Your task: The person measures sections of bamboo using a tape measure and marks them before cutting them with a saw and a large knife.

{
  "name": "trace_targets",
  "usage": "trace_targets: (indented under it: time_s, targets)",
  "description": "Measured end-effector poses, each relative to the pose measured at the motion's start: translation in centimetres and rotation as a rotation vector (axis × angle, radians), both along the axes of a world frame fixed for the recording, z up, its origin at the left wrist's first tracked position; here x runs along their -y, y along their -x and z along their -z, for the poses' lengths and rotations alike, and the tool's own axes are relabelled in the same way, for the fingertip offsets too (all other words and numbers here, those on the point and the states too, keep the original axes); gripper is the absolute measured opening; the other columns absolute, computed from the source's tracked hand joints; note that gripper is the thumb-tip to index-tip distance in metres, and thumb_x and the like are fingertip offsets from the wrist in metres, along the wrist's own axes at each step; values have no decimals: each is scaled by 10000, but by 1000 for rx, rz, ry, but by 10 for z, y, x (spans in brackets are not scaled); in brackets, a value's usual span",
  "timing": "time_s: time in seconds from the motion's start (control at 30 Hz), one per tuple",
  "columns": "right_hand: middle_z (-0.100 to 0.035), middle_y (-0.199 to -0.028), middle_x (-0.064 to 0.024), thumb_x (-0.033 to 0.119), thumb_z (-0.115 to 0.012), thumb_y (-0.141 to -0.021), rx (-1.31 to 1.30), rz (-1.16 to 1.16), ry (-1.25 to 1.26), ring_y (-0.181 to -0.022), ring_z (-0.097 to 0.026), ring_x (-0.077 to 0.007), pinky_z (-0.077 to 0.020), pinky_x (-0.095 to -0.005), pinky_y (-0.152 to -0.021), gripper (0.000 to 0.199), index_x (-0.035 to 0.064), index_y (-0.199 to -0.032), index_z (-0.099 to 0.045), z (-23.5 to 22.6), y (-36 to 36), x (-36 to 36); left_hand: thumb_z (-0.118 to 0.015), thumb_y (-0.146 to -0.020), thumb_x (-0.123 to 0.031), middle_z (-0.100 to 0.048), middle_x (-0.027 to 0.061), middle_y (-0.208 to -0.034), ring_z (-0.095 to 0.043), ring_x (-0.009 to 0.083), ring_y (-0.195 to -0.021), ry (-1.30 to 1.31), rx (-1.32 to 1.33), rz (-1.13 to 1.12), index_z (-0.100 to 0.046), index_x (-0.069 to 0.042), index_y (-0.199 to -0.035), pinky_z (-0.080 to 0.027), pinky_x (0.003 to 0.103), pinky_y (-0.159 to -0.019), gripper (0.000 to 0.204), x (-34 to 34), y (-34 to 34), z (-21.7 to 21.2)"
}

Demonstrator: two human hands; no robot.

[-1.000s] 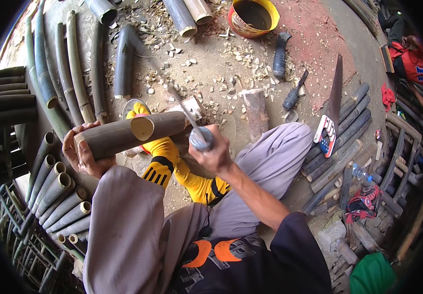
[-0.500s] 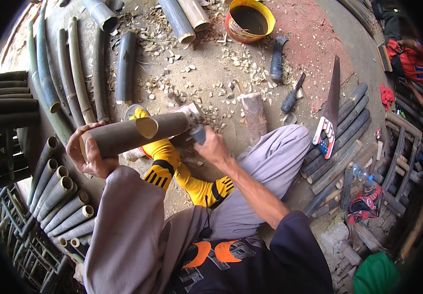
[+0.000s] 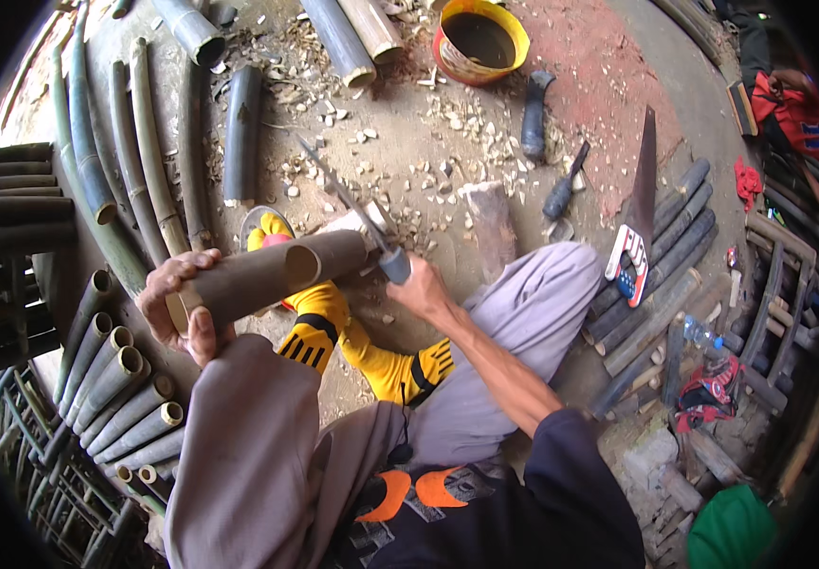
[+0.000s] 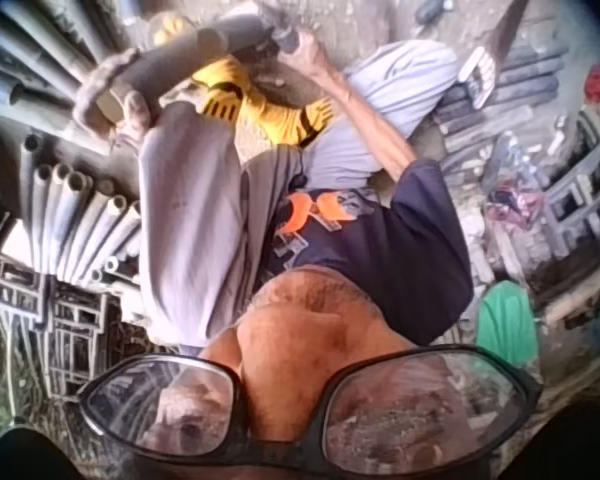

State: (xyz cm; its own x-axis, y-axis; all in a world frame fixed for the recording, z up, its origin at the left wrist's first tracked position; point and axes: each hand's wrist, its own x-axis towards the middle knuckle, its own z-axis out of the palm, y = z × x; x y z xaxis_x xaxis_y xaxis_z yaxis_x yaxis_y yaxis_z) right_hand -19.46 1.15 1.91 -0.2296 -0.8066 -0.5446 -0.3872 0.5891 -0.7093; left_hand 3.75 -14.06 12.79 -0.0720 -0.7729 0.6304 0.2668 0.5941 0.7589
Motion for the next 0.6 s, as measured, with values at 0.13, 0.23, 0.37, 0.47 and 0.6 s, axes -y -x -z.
trace_targets:
  time_s: [0.13, 0.23, 0.37, 0.47, 0.6]
  targets:
    - [-667, -808, -206, 149, -698, -718, 65, 9, 128, -757, -688, -301, -541, -365, -677, 339, -43, -970, -575, -30, -3, -4, -666, -738, -203, -532, 231, -907, -598, 332, -809, 1, -31, 1, -481, 56, -1038, -546, 440, -704, 437, 0, -9, 3]
    - [-652, -745, -114, 103, -712, -738, 195, 205, 358, -694, -661, -201, -523, -342, -622, 260, -10, -925, -572, -64, -14, -1, -648, -730, -231, -531, 236, -908, -592, 339, -802, -35, -4, -15, -495, 80, -1060, -544, 441, -711, 479, -5, -15, 4]
    - [-644, -757, -109, 77, -704, -736, 98, 90, 218, -691, -645, -188, -517, -333, -629, 225, 11, -907, -573, -7, -7, -5, -647, -724, -253, -531, 245, -908, -594, 349, -823, 6, 29, 32, -509, 95, -1064, -542, 447, -713, 506, -1, -12, 5]
    - [-656, -808, -189, 127, -692, -690, 69, -15, 10, -725, -652, -280, -520, -390, -679, 313, -24, -943, -584, 12, 5, -6, -650, -724, -262, -537, 236, -922, -597, 353, -840, -50, -27, -21, -521, 74, -1057, -539, 445, -728, 490, 3, -13, 7]
    - [-606, -713, -81, 113, -701, -745, 229, 67, -83, -571, -584, -153, -478, -311, -540, 320, -3, -1009, -562, 1, 1, -5, -556, -827, -253, -567, 143, -957, -609, 301, -869, -589, -280, -401, -524, -4, -1063, -518, 461, -826, 344, -1, -21, 12]
